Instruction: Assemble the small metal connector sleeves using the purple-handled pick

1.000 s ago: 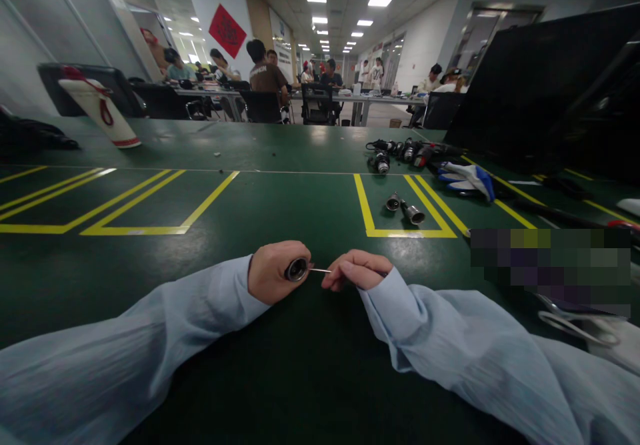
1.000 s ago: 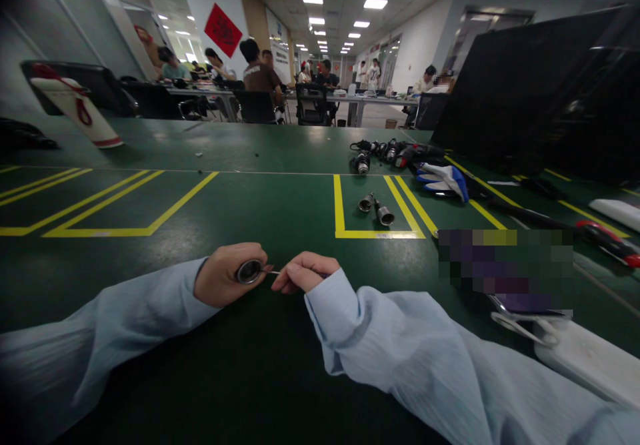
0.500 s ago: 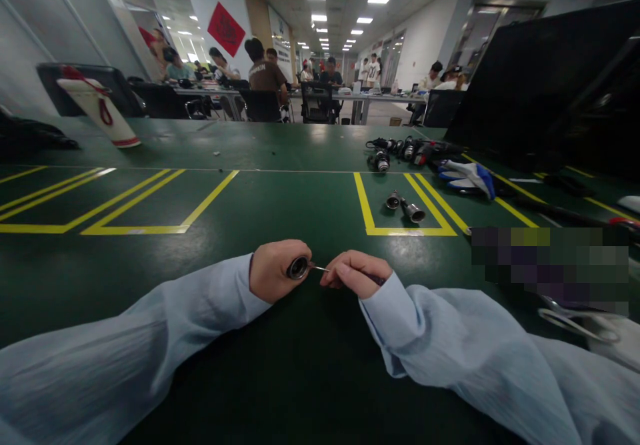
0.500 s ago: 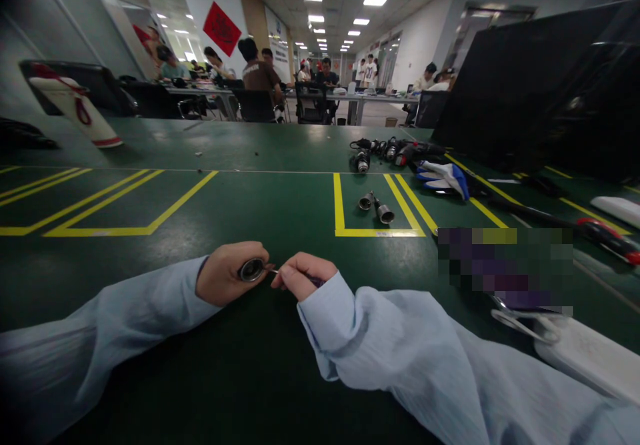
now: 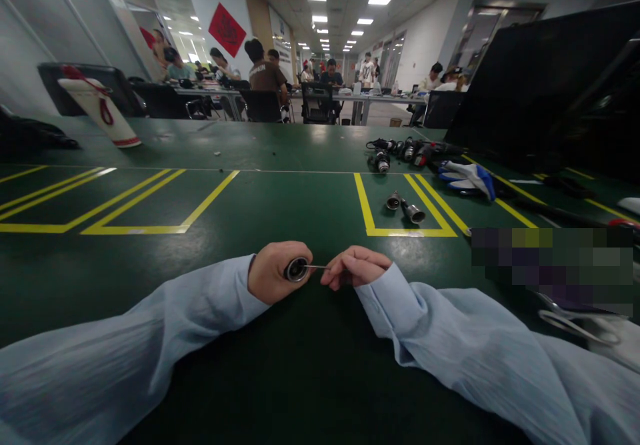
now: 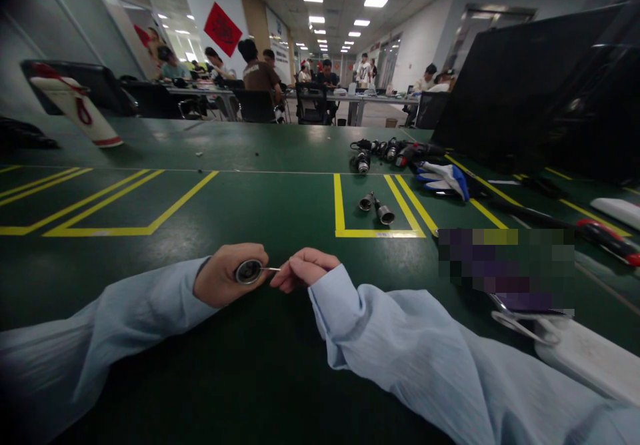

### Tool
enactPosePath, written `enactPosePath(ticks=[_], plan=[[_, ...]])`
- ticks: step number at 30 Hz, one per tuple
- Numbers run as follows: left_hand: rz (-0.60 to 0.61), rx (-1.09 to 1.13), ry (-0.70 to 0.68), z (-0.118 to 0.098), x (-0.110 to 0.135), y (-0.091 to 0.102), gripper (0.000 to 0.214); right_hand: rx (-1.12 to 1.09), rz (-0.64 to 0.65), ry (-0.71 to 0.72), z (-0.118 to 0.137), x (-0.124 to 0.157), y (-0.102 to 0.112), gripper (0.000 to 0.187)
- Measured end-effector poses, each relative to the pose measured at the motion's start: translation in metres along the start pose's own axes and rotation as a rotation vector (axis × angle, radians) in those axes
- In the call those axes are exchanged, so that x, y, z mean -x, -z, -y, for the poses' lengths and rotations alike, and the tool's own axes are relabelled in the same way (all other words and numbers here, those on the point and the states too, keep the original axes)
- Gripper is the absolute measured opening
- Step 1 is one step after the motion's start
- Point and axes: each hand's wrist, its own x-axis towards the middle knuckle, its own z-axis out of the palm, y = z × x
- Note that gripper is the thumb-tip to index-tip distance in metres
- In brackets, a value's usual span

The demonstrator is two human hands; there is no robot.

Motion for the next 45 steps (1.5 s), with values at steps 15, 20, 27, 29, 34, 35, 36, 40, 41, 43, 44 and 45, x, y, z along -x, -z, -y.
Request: enactPosePath(ticks=[15, 20, 27, 29, 34, 35, 36, 40, 41, 43, 44, 45], plan=[[-0.011, -0.036, -0.048, -0.001, 0.002, -0.001, 0.010, 0.086, -0.028, -0.025, 0.006, 0.004, -0.001, 0.024], [-0.020, -0.001, -0.003, -0.002, 0.001, 0.000, 0.010, 0.019, -0.024, -0.035, 0.004, 0.003, -0.001, 0.025], [-0.019, -0.061, 0.003, 0.000, 0.001, -0.001, 0.010, 0.411, -0.066, 0.180, 0.006, 0.013, -0.010, 0.023], [-0.016, -0.073, -0.007, 0.000, 0.001, -0.002, 0.011, 0.466, -0.063, 0.181, 0.005, 0.014, -0.010, 0.024], [-0.024, -0.030, -0.038, -0.001, 0.001, -0.001, 0.012, 0.218, -0.034, 0.103, 0.003, 0.008, -0.003, 0.023], [-0.029, -0.020, -0.035, -0.002, 0.001, -0.001, 0.012, 0.142, -0.028, 0.068, 0.002, 0.006, -0.001, 0.023], [-0.032, -0.009, -0.031, -0.002, 0.001, -0.001, 0.012, 0.074, -0.024, 0.035, 0.001, 0.003, 0.001, 0.024], [-0.034, 0.020, -0.010, -0.003, 0.001, -0.001, 0.011, -0.079, 0.017, -0.016, -0.003, -0.002, 0.005, 0.026], [-0.036, 0.018, -0.006, -0.004, 0.001, -0.001, 0.011, -0.087, 0.027, -0.011, -0.003, -0.002, 0.005, 0.025], [-0.038, 0.006, -0.003, -0.004, 0.000, -0.001, 0.012, -0.054, 0.017, 0.018, -0.002, 0.001, 0.002, 0.024], [-0.037, -0.004, -0.004, -0.004, 0.000, -0.001, 0.012, -0.008, -0.007, 0.041, 0.000, 0.003, 0.000, 0.023], [-0.036, -0.016, -0.005, -0.004, 0.000, -0.001, 0.012, 0.059, -0.035, 0.067, 0.003, 0.006, -0.003, 0.022]])
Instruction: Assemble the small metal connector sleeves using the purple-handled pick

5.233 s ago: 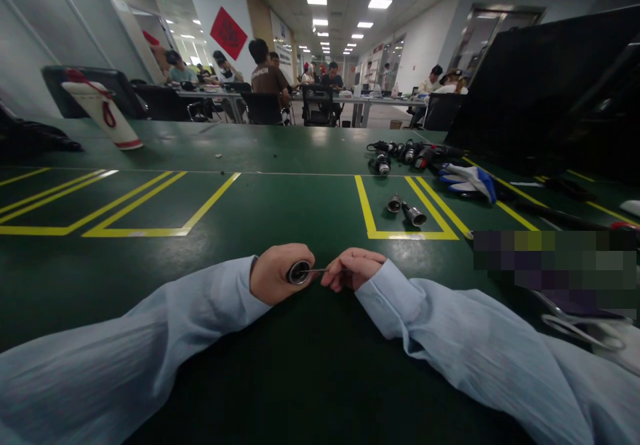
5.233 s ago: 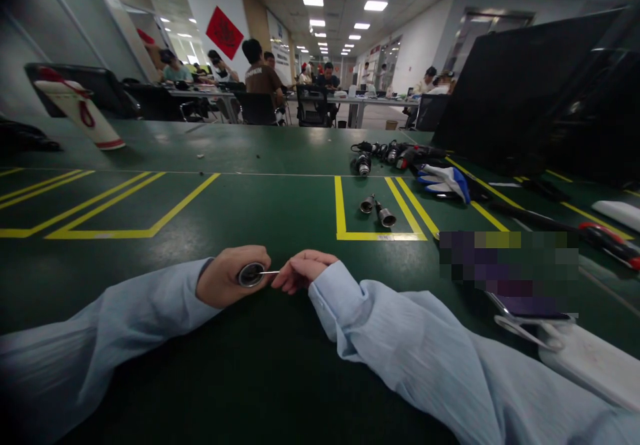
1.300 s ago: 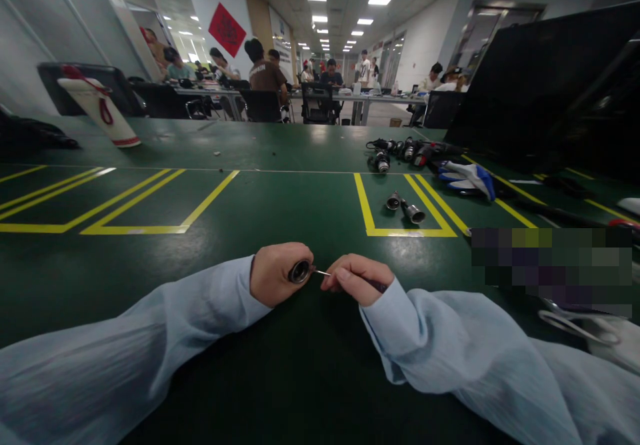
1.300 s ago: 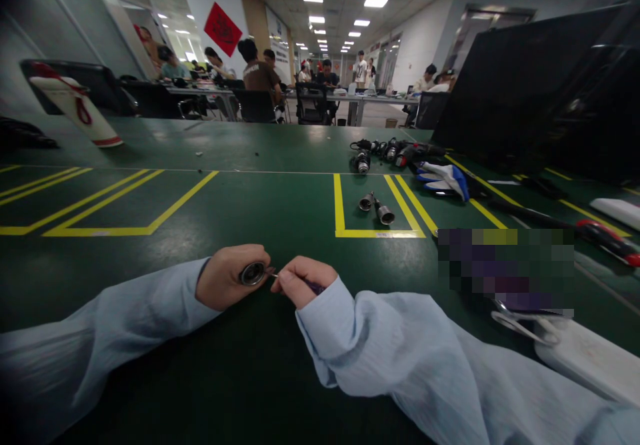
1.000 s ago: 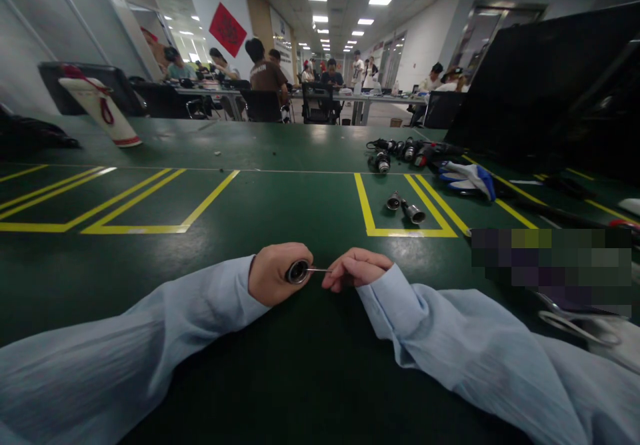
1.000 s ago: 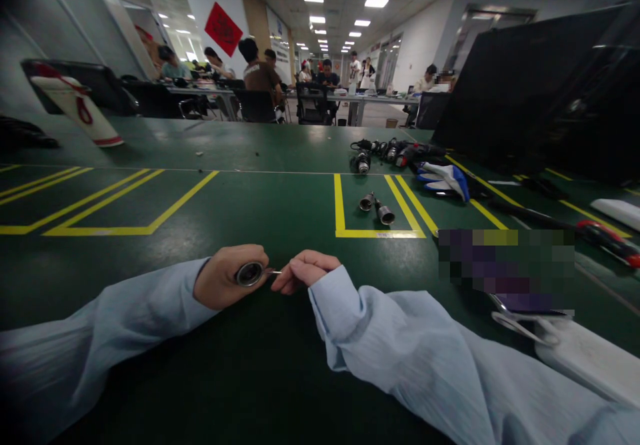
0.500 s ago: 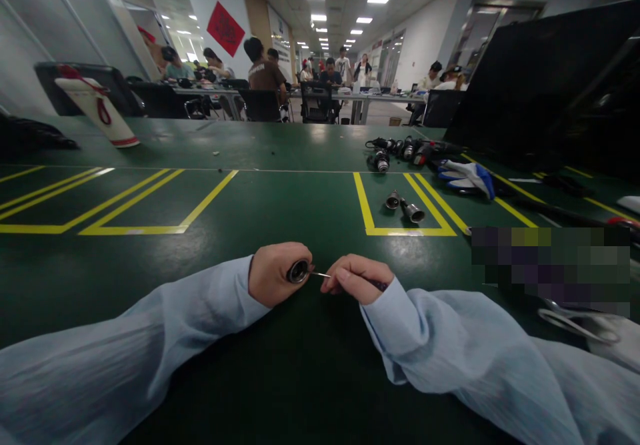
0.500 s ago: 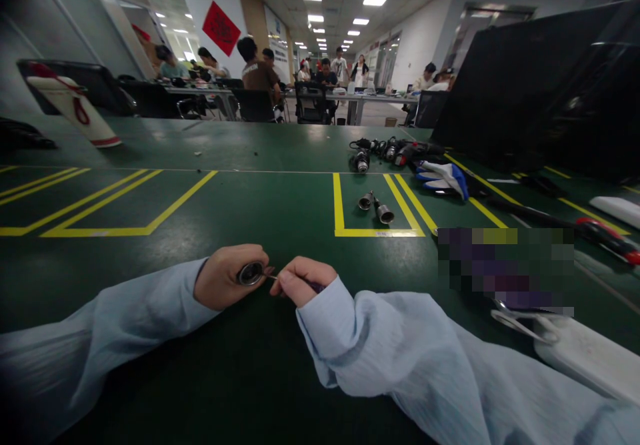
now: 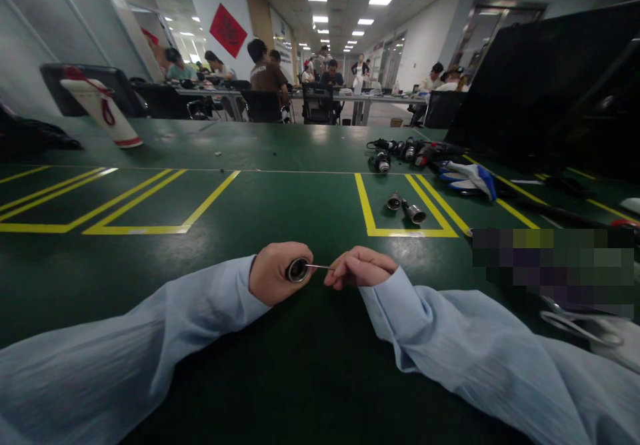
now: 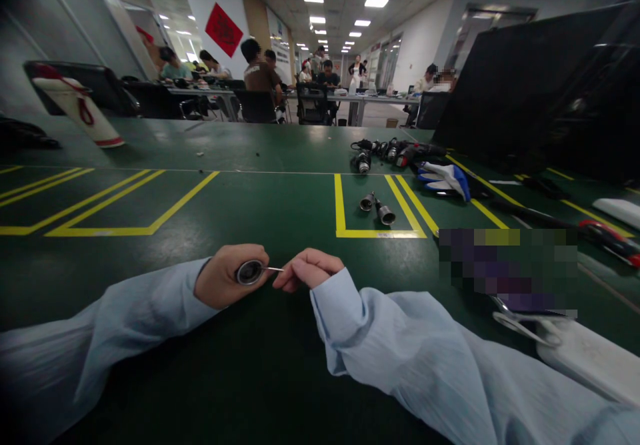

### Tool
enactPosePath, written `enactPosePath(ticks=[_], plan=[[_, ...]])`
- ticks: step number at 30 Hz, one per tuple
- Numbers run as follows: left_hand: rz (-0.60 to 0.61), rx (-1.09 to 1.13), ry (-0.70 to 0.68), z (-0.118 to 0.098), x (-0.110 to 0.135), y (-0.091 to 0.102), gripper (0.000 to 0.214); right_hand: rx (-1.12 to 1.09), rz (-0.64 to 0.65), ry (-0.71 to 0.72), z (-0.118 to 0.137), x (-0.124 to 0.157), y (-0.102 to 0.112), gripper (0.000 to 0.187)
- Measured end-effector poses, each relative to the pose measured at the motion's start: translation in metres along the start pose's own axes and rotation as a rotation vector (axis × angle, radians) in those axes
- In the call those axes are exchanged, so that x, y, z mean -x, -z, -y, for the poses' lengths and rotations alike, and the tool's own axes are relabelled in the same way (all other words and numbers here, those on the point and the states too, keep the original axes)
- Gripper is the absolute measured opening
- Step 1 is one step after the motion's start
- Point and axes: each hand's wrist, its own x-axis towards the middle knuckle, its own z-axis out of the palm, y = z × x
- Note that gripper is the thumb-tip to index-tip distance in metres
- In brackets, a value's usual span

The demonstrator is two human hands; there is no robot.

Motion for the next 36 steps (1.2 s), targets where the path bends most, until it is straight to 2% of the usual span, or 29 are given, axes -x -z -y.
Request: enactPosePath(ticks=[4, 6, 12, 18, 20, 23, 25, 27, 33, 36], plan=[[0.009, -0.046, -0.008, 0.002, 0.001, -0.001, 0.009, 0.346, -0.035, 0.053, 0.012, 0.009, -0.009, 0.023], [0.022, -0.042, -0.024, 0.003, 0.002, -0.001, 0.008, 0.402, -0.007, 0.039, 0.014, 0.010, -0.010, 0.023], [0.023, 0.018, -0.015, 0.002, 0.002, 0.001, 0.010, 0.007, -0.002, -0.062, 0.000, -0.002, 0.002, 0.024], [0.013, 0.068, 0.025, -0.002, 0.000, 0.001, 0.012, -0.155, 0.059, -0.117, -0.004, -0.007, 0.007, 0.025], [0.007, 0.056, 0.038, -0.001, -0.001, 0.000, 0.012, -0.091, 0.038, -0.088, 0.000, -0.004, 0.004, 0.024], [0.017, 0.016, 0.037, 0.000, 0.000, -0.001, 0.011, 0.165, -0.007, 0.007, 0.007, 0.002, -0.001, 0.023], [0.027, -0.021, 0.020, 0.001, 0.000, -0.002, 0.010, 0.329, -0.005, 0.041, 0.009, 0.006, -0.003, 0.024], [0.036, -0.044, -0.007, 0.002, 0.000, -0.002, 0.009, 0.386, 0.015, 0.040, 0.009, 0.008, -0.004, 0.024], [0.039, -0.010, -0.040, -0.001, 0.002, 0.001, 0.011, 0.043, -0.010, -0.057, 0.001, 0.001, 0.000, 0.024], [0.042, 0.032, -0.023, -0.003, 0.002, 0.002, 0.012, -0.075, 0.024, -0.122, -0.001, -0.003, 0.003, 0.025]])
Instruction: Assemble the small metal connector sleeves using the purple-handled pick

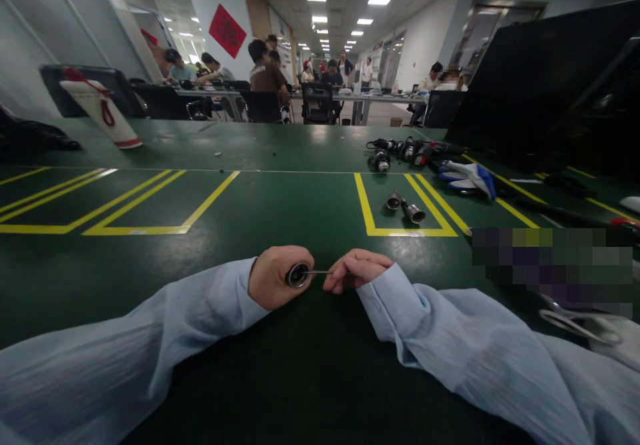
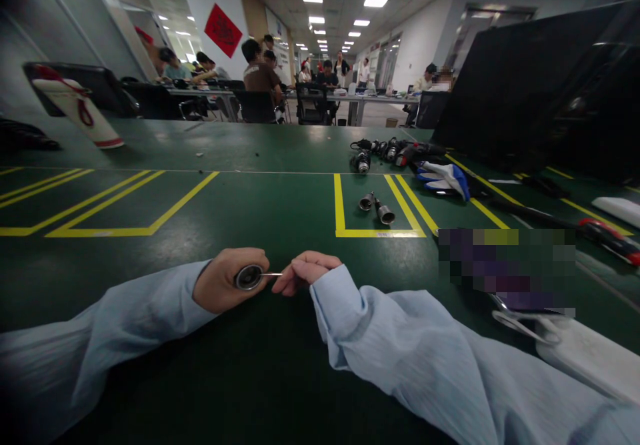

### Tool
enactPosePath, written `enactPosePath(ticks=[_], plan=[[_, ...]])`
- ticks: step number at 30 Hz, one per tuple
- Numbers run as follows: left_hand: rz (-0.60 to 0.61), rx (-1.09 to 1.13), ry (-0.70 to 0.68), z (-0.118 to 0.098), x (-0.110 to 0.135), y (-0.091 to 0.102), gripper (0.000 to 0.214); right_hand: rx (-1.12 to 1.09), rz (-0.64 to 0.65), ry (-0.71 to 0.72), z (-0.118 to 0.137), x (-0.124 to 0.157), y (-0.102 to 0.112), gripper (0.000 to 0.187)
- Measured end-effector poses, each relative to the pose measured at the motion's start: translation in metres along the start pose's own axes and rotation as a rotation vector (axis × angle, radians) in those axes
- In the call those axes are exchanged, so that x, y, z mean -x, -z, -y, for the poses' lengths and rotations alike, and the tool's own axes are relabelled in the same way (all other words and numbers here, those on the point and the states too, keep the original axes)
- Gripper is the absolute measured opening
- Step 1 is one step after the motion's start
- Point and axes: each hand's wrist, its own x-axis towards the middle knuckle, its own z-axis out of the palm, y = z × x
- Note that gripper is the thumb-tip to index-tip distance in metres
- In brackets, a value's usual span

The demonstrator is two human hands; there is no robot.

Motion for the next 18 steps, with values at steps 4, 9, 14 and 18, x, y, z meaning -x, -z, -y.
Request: enactPosePath(ticks=[4, 9, 14, 18], plan=[[-0.006, 0.039, 0.018, -0.001, -0.001, 0.000, 0.012, -0.026, 0.052, 0.001, 0.003, 0.000, 0.000, 0.025], [-0.001, -0.005, 0.021, 0.000, -0.002, -0.002, 0.010, 0.330, -0.040, 0.113, 0.015, 0.012, -0.010, 0.023], [0.005, -0.032, -0.012, 0.002, -0.001, -0.004, 0.011, 0.408, -0.035, 0.128, 0.016, 0.015, -0.013, 0.024], [-0.002, -0.028, 0.000, 0.001, 0.000, -0.003, 0.010, 0.165, -0.021, 0.058, 0.010, 0.007, -0.008, 0.023]])
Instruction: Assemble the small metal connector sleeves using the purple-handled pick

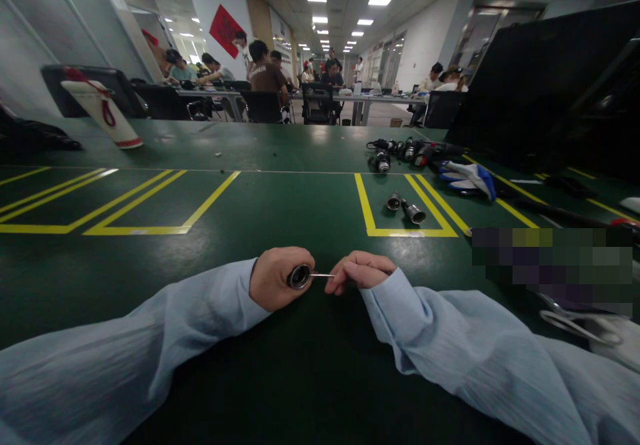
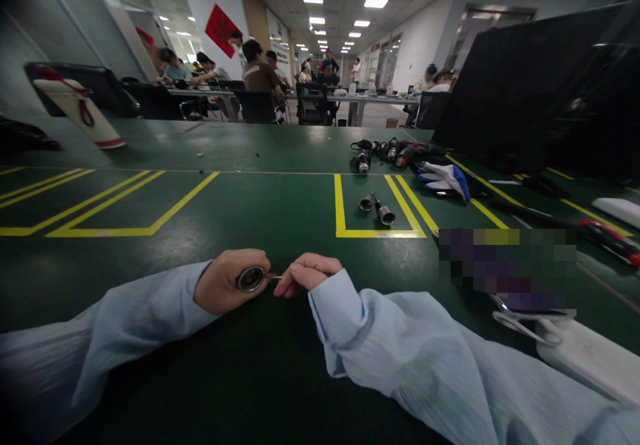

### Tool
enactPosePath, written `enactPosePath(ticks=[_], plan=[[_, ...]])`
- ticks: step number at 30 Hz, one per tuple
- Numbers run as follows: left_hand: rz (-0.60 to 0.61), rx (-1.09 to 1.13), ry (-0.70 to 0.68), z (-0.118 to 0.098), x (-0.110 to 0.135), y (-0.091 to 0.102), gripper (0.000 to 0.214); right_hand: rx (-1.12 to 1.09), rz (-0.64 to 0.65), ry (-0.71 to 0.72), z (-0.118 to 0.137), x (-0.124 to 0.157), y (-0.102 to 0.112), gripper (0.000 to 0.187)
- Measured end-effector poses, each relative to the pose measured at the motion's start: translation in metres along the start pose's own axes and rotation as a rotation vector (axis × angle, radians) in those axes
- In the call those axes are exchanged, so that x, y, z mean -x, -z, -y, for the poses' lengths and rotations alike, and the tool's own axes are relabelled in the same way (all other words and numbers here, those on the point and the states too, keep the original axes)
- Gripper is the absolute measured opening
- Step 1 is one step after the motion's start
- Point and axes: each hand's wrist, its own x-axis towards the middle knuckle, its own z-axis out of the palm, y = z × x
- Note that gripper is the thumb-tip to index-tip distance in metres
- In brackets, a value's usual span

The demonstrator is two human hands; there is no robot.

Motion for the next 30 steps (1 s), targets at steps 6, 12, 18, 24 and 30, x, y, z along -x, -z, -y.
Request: enactPosePath(ticks=[6, 12, 18, 24, 30], plan=[[0.004, 0.022, 0.032, -0.002, -0.001, 0.002, 0.010, -0.063, -0.001, -0.039, -0.006, -0.003, 0.002, 0.025], [-0.012, -0.006, 0.045, 0.000, -0.002, 0.001, 0.010, 0.179, -0.037, 0.121, 0.002, 0.005, -0.004, 0.023], [-0.040, -0.008, 0.029, 0.000, -0.002, 0.001, 0.011, 0.262, -0.023, 0.115, 0.009, 0.007, -0.008, 0.025], [-0.062, 0.064, 0.042, -0.003, 0.000, 0.003, 0.011, -0.026, 0.011, 0.045, -0.002, 0.001, 0.000, 0.022], [-0.065, 0.052, 0.051, -0.002, -0.001, 0.000, 0.012, -0.016, 0.012, 0.076, -0.001, 0.001, 0.001, 0.021]])
